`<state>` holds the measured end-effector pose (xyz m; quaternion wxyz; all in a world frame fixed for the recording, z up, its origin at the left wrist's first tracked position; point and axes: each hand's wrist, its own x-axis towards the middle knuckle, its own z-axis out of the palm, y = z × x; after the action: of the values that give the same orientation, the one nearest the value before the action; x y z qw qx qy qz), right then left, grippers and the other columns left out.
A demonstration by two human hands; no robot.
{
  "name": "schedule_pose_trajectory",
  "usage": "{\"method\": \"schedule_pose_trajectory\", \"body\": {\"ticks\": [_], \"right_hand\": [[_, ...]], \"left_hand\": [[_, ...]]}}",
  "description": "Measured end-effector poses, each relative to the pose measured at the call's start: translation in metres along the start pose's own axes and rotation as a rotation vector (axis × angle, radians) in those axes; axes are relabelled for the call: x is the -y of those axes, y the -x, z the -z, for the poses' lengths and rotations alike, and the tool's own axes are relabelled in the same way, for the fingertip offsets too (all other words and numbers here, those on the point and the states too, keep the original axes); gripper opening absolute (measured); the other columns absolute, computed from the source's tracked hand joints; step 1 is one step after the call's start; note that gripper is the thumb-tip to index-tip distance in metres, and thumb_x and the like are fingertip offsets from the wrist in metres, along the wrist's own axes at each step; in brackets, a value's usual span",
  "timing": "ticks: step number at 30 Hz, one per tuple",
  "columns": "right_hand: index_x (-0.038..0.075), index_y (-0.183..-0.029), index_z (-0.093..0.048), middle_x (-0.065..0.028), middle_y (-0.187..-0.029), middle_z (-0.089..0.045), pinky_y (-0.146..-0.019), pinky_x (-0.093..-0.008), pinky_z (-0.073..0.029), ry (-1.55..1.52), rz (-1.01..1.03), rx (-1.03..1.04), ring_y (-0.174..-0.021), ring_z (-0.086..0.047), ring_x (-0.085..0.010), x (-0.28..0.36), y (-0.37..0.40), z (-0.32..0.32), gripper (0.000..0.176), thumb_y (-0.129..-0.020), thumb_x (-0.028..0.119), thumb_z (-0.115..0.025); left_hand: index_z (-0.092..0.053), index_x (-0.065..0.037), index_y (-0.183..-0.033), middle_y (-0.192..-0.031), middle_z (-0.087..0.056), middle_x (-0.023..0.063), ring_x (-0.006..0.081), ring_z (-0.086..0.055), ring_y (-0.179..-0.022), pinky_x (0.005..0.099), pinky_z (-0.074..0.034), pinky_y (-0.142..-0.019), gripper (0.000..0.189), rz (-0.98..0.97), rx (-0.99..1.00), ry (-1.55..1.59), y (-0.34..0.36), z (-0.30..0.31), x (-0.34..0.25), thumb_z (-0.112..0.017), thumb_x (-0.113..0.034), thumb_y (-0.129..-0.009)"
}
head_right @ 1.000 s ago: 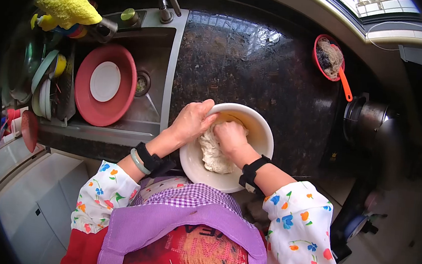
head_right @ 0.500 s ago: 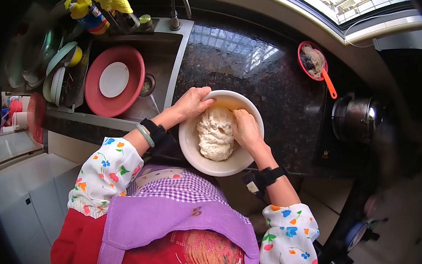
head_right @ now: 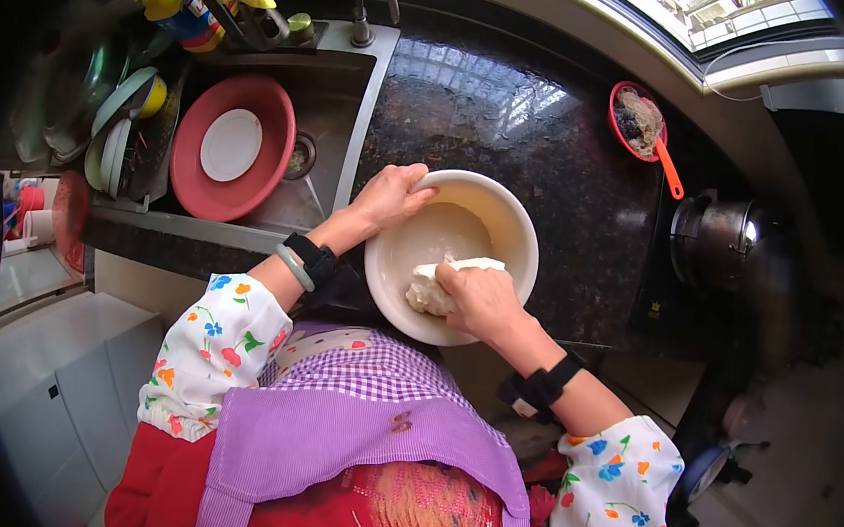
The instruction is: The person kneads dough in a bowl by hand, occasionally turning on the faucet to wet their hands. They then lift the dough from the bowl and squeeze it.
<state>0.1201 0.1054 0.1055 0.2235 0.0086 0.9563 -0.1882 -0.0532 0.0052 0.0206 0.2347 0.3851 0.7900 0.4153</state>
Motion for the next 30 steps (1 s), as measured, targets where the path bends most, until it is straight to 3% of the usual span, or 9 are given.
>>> {"method": "schedule_pose_trajectory", "body": {"ticks": [5, 9, 14, 22, 24, 25, 26, 28, 30], "right_hand": [[0.004, -0.076, -0.057, -0.0162, -0.067, -0.062, -0.058, -0.042, -0.049, 0.074, -0.07, 0.021, -0.065, -0.063, -0.0325, -0.022, 0.013, -0.026, 0.008, -0.068, 0.008, -0.059], [0.005, -0.075, -0.057, -0.0171, -0.069, -0.062, -0.059, -0.0398, -0.05, 0.06, -0.075, -0.044, -0.067, -0.064, -0.0315, -0.032, -0.026, -0.033, 0.006, -0.072, 0.005, -0.053], [0.004, -0.076, -0.059, -0.0156, -0.073, -0.063, -0.063, -0.0388, -0.051, 0.091, -0.086, -0.05, -0.069, -0.064, -0.0302, -0.036, -0.064, -0.041, 0.007, -0.072, 0.005, -0.054], [0.006, -0.073, -0.065, -0.0155, -0.076, -0.065, -0.067, -0.0387, -0.052, 0.148, -0.102, -0.13, -0.073, -0.064, -0.0309, -0.043, -0.11, -0.027, 0.006, -0.069, 0.008, -0.061], [0.005, -0.072, -0.063, -0.0155, -0.072, -0.063, -0.062, -0.0427, -0.05, 0.105, -0.062, -0.159, -0.07, -0.062, -0.034, -0.043, -0.107, -0.028, 0.011, -0.061, 0.006, -0.065], [0.003, -0.078, -0.062, -0.017, -0.078, -0.063, -0.065, -0.0427, -0.05, 0.094, -0.079, -0.106, -0.073, -0.062, -0.0345, -0.043, -0.103, -0.031, 0.016, -0.062, 0.005, -0.066], [0.002, -0.084, -0.062, -0.0185, -0.084, -0.063, -0.069, -0.0417, -0.05, 0.064, -0.017, -0.361, -0.076, -0.062, -0.0346, -0.046, -0.095, -0.042, 0.019, -0.065, 0.003, -0.064], [-0.001, -0.09, -0.06, -0.0209, -0.088, -0.062, -0.072, -0.0406, -0.05, -0.138, 0.135, -0.294, -0.078, -0.062, -0.0352, -0.032, -0.067, -0.004, 0.021, -0.07, 0.004, -0.062], [-0.002, -0.09, -0.059, -0.022, -0.087, -0.062, -0.071, -0.0406, -0.049, -0.282, 0.016, -0.252, -0.077, -0.061, -0.0353, -0.039, -0.039, 0.008, 0.019, -0.072, 0.004, -0.06]], "left_hand": [[-0.048, 0.001, -0.072, -0.062, -0.053, 0.0209, 0.0338, -0.056, -0.056, 0.0387, -0.043, -0.053, 0.025, 0.016, -0.025, 0.11, 0.006, -0.007, 0.001, -0.06, -0.018, -0.082], [-0.049, 0.001, -0.073, -0.059, -0.052, 0.0201, 0.0319, -0.054, -0.052, 0.0376, -0.042, -0.05, 0.022, 0.067, -0.016, 0.199, 0.01, -0.004, -0.008, -0.059, -0.015, -0.083], [-0.046, 0.0, -0.074, -0.061, -0.052, 0.0203, 0.0379, -0.055, -0.059, 0.0399, -0.042, -0.052, 0.022, 0.042, -0.033, 0.115, 0.008, -0.006, -0.008, -0.059, -0.015, -0.083], [-0.046, 0.001, -0.074, -0.062, -0.053, 0.0215, 0.0359, -0.058, -0.058, 0.0401, -0.043, -0.052, 0.022, 0.08, -0.231, 0.173, 0.012, -0.018, -0.01, -0.058, -0.015, -0.085], [-0.046, 0.001, -0.072, -0.062, -0.053, 0.0211, 0.0311, -0.059, -0.056, 0.0385, -0.043, -0.051, 0.025, 0.145, -0.24, 0.18, 0.013, -0.018, -0.009, -0.059, -0.016, -0.084], [-0.046, 0.001, -0.072, -0.062, -0.053, 0.0211, 0.0311, -0.059, -0.056, 0.0385, -0.043, -0.051, 0.025, 0.131, -0.25, 0.173, 0.015, -0.018, -0.008, -0.059, -0.016, -0.084], [-0.048, 0.001, -0.073, -0.065, -0.055, 0.0214, 0.0352, -0.059, -0.062, 0.0414, -0.045, -0.056, 0.025, 0.185, -0.232, 0.19, 0.02, -0.017, -0.008, -0.059, -0.019, -0.083], [-0.05, 0.0, -0.075, -0.068, -0.058, 0.0217, 0.0393, -0.06, -0.068, 0.0444, -0.047, -0.06, 0.025, 0.24, -0.219, 0.212, 0.033, -0.016, -0.005, -0.059, -0.022, -0.083], [-0.055, 0.002, -0.079, -0.072, -0.06, 0.0223, 0.0367, -0.062, -0.07, 0.0426, -0.048, -0.063, 0.028, 0.25, -0.124, 0.322, 0.044, -0.011, 0.004, -0.06, -0.026, -0.082]]}}
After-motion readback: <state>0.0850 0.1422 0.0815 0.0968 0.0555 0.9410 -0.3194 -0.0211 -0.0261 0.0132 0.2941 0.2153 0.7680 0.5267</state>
